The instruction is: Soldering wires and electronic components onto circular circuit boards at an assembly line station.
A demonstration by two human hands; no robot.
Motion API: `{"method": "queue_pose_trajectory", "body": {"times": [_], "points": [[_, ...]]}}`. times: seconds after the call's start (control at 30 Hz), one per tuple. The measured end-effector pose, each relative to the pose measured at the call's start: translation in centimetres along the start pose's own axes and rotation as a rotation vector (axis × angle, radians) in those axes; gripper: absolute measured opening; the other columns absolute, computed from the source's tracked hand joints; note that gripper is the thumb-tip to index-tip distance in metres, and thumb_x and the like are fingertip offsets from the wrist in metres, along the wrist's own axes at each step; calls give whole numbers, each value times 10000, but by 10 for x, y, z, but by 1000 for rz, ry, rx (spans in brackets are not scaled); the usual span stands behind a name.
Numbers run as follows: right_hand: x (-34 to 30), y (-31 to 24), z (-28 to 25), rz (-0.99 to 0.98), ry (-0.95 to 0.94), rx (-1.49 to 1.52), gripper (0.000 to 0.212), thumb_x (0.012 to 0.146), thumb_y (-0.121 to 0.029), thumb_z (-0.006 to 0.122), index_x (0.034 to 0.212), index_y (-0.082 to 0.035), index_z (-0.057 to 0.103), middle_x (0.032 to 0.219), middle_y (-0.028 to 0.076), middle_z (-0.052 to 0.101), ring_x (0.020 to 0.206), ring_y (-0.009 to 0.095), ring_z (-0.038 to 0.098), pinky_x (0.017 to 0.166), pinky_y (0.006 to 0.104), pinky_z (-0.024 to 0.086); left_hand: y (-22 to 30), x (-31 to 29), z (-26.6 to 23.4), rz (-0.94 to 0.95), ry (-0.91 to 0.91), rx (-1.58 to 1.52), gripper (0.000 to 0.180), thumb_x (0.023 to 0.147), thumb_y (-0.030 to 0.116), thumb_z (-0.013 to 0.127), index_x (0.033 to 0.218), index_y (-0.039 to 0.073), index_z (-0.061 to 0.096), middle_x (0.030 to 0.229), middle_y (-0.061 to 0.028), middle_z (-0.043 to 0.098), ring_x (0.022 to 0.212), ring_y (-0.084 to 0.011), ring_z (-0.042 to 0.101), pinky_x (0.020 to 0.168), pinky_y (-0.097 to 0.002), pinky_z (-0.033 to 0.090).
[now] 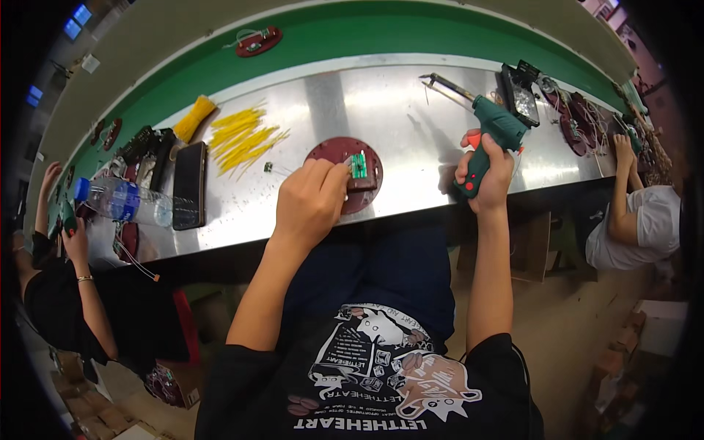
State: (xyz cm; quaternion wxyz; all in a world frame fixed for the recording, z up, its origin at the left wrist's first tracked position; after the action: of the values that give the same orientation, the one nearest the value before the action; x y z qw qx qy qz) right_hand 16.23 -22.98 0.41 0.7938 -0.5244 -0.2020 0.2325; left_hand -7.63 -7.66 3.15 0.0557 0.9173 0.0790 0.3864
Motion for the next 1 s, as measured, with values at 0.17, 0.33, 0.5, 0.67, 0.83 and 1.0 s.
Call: {"method": "queue_pose_trajectory", "body": {"times": [0.17,0.33,0.5,0.67,0.83,1.0], "points": [[-3,-3,2,-24,7,51,305,978,-273,557,996,30,584,860,91,605,478,130,533,417,276,419,11,3,-12,36,-52,-58,241,784,68,729,1013,23,669,923,-115,631,822,-309,607,721,-406,497],[-4,-2,-3,-53,85,70,293,975,-263,558,995,28,582,853,91,606,483,134,536,424,281,427,14,5,-8,25,-133,-72,400,785,198,753,1146,55,654,1098,-118,620,1014,-330,564,889,-438,445],[-5,-3,-7,-80,186,115,290,971,-264,562,990,25,581,851,89,607,487,139,543,429,282,433,9,9,2,15,-242,-77,470,779,257,768,1191,74,634,1173,-127,605,1105,-348,531,955,-445,414],[-6,-2,-15,-35,199,110,281,966,-260,571,998,18,579,845,85,605,503,141,553,442,283,444,2,28,15,65,-305,-160,454,767,275,775,1150,61,653,1146,-124,641,1049,-338,558,922,-432,425],[-6,-2,-4,-126,261,152,261,961,-240,582,1007,17,580,845,85,604,501,143,551,441,281,445,-9,61,27,182,-380,-211,468,732,321,792,1110,74,671,1041,-111,658,950,-321,565,849,-419,439],[-19,-1,-16,-190,418,159,255,958,-216,583,1031,28,573,854,96,605,485,146,546,428,284,441,-40,134,66,276,-408,-102,475,771,393,754,1131,94,675,1043,-116,658,947,-319,561,828,-417,435]]}}
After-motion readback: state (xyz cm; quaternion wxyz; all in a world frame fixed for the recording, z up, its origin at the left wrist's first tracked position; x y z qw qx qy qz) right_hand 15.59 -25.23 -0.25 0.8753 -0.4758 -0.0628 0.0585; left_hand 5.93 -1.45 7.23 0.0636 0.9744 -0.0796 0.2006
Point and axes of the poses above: each hand's wrist, its own x-axis towards the middle knuckle, its own z-axis out of the palm, y = z × x, the point moved 5 cm from there along x, towards the middle knuckle
